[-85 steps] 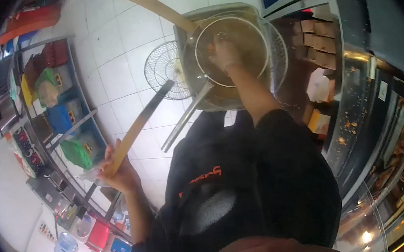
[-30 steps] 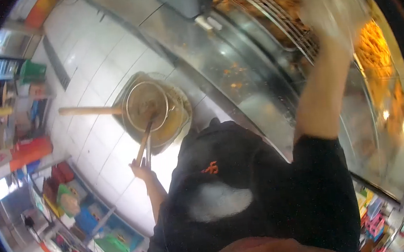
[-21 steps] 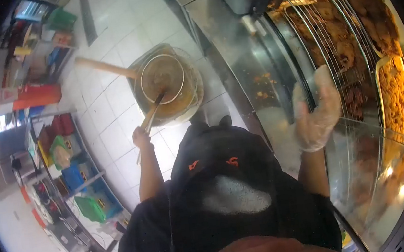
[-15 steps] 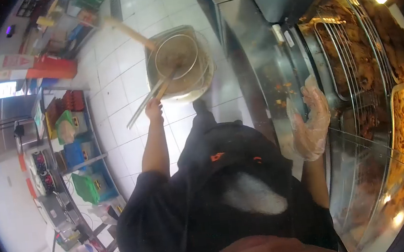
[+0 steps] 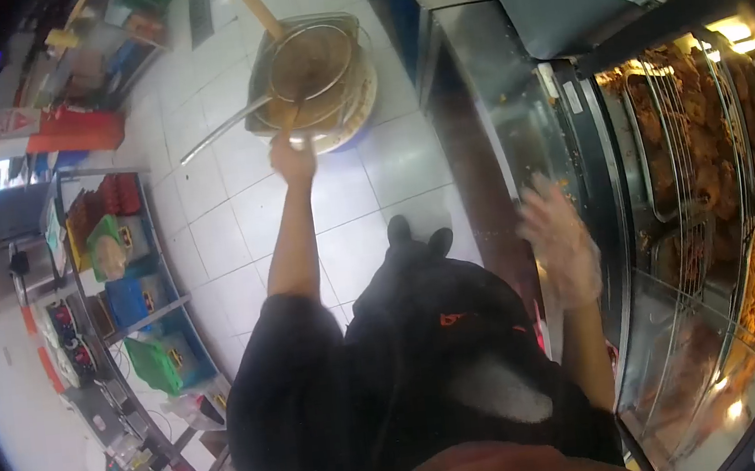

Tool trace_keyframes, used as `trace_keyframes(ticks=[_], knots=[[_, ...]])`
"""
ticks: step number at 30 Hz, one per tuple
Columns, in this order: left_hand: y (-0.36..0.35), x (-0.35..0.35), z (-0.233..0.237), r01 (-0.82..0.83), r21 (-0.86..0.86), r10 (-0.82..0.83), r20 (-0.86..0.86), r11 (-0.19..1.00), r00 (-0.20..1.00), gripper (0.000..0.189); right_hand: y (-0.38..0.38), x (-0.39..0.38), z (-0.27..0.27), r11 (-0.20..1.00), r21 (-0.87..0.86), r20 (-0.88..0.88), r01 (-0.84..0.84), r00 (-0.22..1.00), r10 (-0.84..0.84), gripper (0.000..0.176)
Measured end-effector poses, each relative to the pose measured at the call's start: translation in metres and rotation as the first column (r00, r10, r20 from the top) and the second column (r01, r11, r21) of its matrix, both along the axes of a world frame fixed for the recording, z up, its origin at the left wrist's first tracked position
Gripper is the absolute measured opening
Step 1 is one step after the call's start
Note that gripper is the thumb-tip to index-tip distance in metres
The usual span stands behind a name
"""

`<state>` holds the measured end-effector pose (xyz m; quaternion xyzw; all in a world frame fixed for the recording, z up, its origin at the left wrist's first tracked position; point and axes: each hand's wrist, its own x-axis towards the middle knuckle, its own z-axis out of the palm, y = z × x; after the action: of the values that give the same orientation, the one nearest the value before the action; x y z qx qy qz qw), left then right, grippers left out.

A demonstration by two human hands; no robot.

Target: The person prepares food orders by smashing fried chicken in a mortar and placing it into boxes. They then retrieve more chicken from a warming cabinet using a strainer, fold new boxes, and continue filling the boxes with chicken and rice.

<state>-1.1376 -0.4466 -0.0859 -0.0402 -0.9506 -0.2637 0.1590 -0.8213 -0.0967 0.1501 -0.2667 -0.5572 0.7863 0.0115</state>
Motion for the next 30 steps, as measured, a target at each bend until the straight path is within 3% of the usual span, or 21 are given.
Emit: trace_keyframes(ticks=[1,2,3,5,6,8,9,10,12,16,18,19,20,21,22,24,26,27,28,29,30], knots=[[0.034,0.013,0.036,0.330,0.128,-0.329,-0.026,0.935,0.944,0.054,-0.009,-0.022,0.005,0.969,-0.242,-0.068,-0.053,0.997,0.037,0.086],[0.070,0.036,0.077,0.418,0.398,-0.530,0.229,0.816,0.816,0.054,-0.015,-0.039,0.006,0.877,-0.471,-0.130,-0.100,0.991,0.043,0.090],[0.100,0.061,0.123,0.504,0.532,-0.709,0.303,0.681,0.637,0.054,-0.020,-0.050,-0.008,0.806,-0.562,-0.208,-0.186,0.975,0.079,0.092],[0.139,0.089,0.171,0.572,0.722,-0.886,0.123,0.389,0.447,0.036,-0.029,-0.067,-0.021,0.689,-0.638,-0.336,-0.342,0.930,0.150,0.094],[0.143,0.089,0.188,0.571,0.728,-0.894,0.132,0.380,0.427,0.036,-0.031,-0.077,-0.013,0.651,-0.622,-0.403,-0.435,0.891,0.210,0.093],[0.153,0.080,0.218,0.643,0.700,-0.949,0.259,0.312,0.180,0.023,-0.033,-0.074,0.004,0.644,-0.622,-0.420,-0.446,0.884,0.206,0.093],[0.156,0.080,0.237,0.707,0.623,-0.942,0.232,0.334,0.241,0.022,-0.032,-0.073,0.012,0.630,-0.612,-0.451,-0.478,0.865,0.218,0.093],[0.157,0.078,0.249,0.724,0.614,-0.949,0.223,0.314,0.222,0.022,-0.032,-0.065,0.019,0.645,-0.601,-0.463,-0.472,0.864,0.200,0.093],[0.156,0.074,0.268,0.673,0.696,-0.967,0.145,0.251,0.210,0.021,-0.031,-0.040,0.032,0.723,-0.567,-0.427,-0.394,0.892,0.152,0.090],[0.165,0.085,0.303,0.675,0.738,-0.989,-0.108,-0.014,0.098,0.021,-0.029,0.018,0.034,0.894,-0.406,-0.379,-0.190,0.925,0.024,0.082],[0.169,0.088,0.314,0.596,0.797,-0.979,-0.186,-0.097,0.089,0.021,-0.031,0.050,0.039,0.994,0.103,-0.443,0.038,0.897,0.011,0.068],[0.170,0.087,0.324,0.627,0.772,-0.981,-0.182,-0.102,0.064,0.020,-0.032,0.053,0.040,0.992,0.114,-0.453,0.051,0.892,0.006,0.068],[0.173,0.090,0.333,0.658,0.746,-0.983,-0.178,-0.106,0.043,0.019,-0.034,0.054,0.042,0.713,0.442,-0.609,0.544,0.766,-0.207,0.056],[0.179,0.095,0.339,0.679,0.733,-0.988,-0.131,-0.040,0.084,0.023,-0.037,0.055,0.044,0.135,0.529,-0.797,0.838,0.545,-0.261,0.044],[0.188,0.099,0.339,0.686,0.725,-0.988,-0.143,-0.059,0.066,0.023,-0.032,0.048,0.053,0.115,0.521,-0.806,0.846,0.532,-0.261,0.044],[0.219,0.102,0.326,0.646,0.761,-0.987,-0.140,-0.056,0.079,0.027,-0.003,0.023,0.081,-0.413,0.555,-0.831,0.722,0.464,-0.305,0.024],[0.249,0.085,0.298,0.717,0.691,-0.990,-0.015,0.091,0.141,0.028,0.021,0.025,0.055,0.143,0.730,-0.606,0.669,0.729,-0.319,0.015],[0.252,0.102,0.290,0.812,0.562,-0.969,-0.071,0.157,0.237,0.028,0.021,0.031,0.048,0.235,0.654,-0.665,0.719,0.695,-0.275,0.011],[0.253,0.127,0.285,0.869,0.449,-0.926,-0.197,0.207,0.322,0.029,0.030,0.024,0.025,0.093,0.668,-0.652,0.739,0.641,-0.406,0.006],[0.248,0.165,0.275,0.890,0.407,-0.867,-0.346,0.206,0.359,0.030,0.023,0.036,0.026,0.186,0.605,-0.623,0.774,0.606,-0.494,0.005],[0.244,0.207,0.254,0.905,0.397,-0.806,-0.479,0.153,0.347,0.032,0.020,0.051,0.014,0.224,0.583,-0.647,0.781,0.613,-0.453,0.007]])
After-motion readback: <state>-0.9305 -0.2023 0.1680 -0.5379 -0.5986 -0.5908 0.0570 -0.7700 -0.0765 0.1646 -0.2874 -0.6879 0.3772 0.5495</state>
